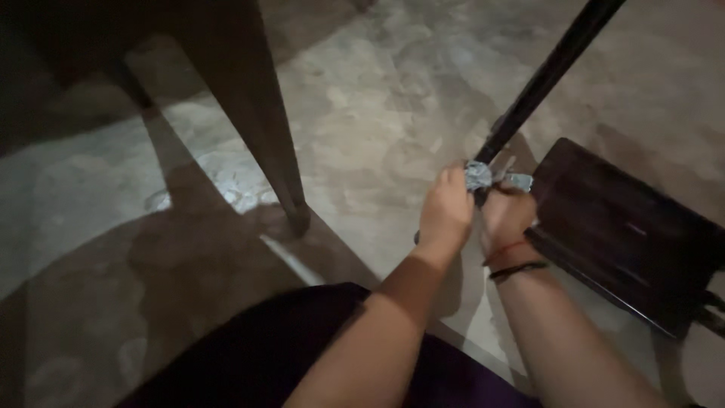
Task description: The person wipes the sewing machine table, head, and stand with a cloth. They clean the wooden tabletop, metal parts, and the lower frame including the treadle and wheel.
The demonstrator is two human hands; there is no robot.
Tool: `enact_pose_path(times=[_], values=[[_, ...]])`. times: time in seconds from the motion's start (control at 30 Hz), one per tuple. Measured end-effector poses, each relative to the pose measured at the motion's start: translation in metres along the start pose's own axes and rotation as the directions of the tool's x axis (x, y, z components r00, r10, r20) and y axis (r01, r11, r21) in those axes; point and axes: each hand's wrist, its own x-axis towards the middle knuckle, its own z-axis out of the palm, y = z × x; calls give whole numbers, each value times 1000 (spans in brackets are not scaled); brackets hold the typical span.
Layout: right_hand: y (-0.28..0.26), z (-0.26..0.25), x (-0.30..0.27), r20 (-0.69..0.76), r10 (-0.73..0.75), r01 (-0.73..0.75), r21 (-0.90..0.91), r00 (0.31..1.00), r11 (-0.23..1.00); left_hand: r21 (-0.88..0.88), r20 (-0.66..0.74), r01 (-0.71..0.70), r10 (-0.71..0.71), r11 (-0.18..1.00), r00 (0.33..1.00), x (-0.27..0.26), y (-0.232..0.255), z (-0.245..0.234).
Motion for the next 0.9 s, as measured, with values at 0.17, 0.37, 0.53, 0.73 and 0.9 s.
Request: enact_pose_path(times=[0.17,0.37,0.53,0.73,0.9], values=[[-21,13,21,257,-148,61,318,955,946,-74,-95,-170,163,983,982,7,-11,14],[-16,14,27,226,-220,247,-101,949,964,-81,-21,1,-3,997,1000,17,-12,18],[-12,15,23,170,-309,342,-221,936,913,-101,-25,52,-54,994,998,16,-14,20],[0,17,19,91,-269,281,-162,959,946,-48,-46,77,-79,996,996,14,-18,22],[13,18,15,20,-285,283,-204,958,937,-14,11,158,-157,987,987,10,-19,22]])
